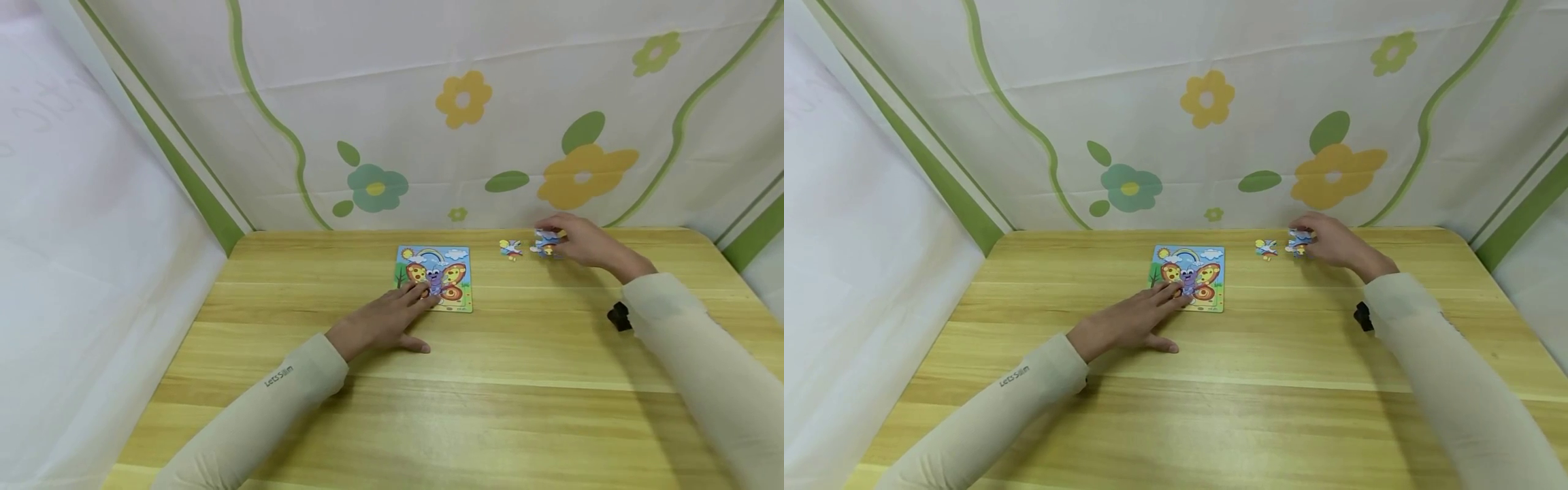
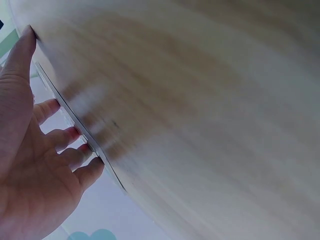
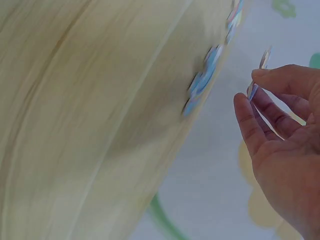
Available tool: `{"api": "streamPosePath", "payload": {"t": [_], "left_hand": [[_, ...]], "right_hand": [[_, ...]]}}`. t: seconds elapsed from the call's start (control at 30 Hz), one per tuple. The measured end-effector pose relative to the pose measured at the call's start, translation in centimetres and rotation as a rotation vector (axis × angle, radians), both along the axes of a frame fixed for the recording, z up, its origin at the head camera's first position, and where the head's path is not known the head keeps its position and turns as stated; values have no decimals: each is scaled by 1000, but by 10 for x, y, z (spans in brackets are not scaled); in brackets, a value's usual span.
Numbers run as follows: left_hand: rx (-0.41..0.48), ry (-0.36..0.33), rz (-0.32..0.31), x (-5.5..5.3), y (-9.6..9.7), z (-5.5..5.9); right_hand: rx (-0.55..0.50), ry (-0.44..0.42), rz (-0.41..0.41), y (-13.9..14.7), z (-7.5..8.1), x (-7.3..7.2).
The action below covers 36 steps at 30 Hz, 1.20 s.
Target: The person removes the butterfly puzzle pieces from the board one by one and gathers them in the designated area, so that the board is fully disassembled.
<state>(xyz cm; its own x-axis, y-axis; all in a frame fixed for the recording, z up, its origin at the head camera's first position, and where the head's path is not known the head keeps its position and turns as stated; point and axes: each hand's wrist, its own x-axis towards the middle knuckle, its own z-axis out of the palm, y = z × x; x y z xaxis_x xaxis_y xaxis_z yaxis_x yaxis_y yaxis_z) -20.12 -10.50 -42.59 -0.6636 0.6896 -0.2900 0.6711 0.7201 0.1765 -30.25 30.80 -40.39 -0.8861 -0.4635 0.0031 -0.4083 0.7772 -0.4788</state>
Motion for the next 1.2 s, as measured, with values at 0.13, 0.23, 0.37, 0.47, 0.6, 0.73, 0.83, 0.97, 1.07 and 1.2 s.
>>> {"api": "streamPosePath", "payload": {"t": [0.13,0.23,0.37,0.47,0.6,0.73,0.83,0.97,1.07,1.2], "left_hand": [[2,-6,1,0,0,0],[11,-14,3,1,0,0],[15,-15,2,1,0,1],[15,-13,1,1,0,1],[14,-15,3,1,0,0],[11,-9,0,0,0,-1],[9,-3,-3,0,0,0],[9,6,-6,1,0,0],[8,12,-7,1,0,1],[4,8,-5,1,0,2]], "right_hand": [[32,1,-22,22,-7,-1],[49,15,-37,38,-13,-2],[64,0,-62,55,-18,-1],[73,-34,-84,63,-19,-1],[93,-55,-96,69,-20,0],[116,-53,-97,72,-20,1],[123,-53,-96,73,-19,2],[123,-45,-92,74,-22,1],[126,-32,-87,75,-25,-1],[133,-14,-76,76,-28,-3]]}}
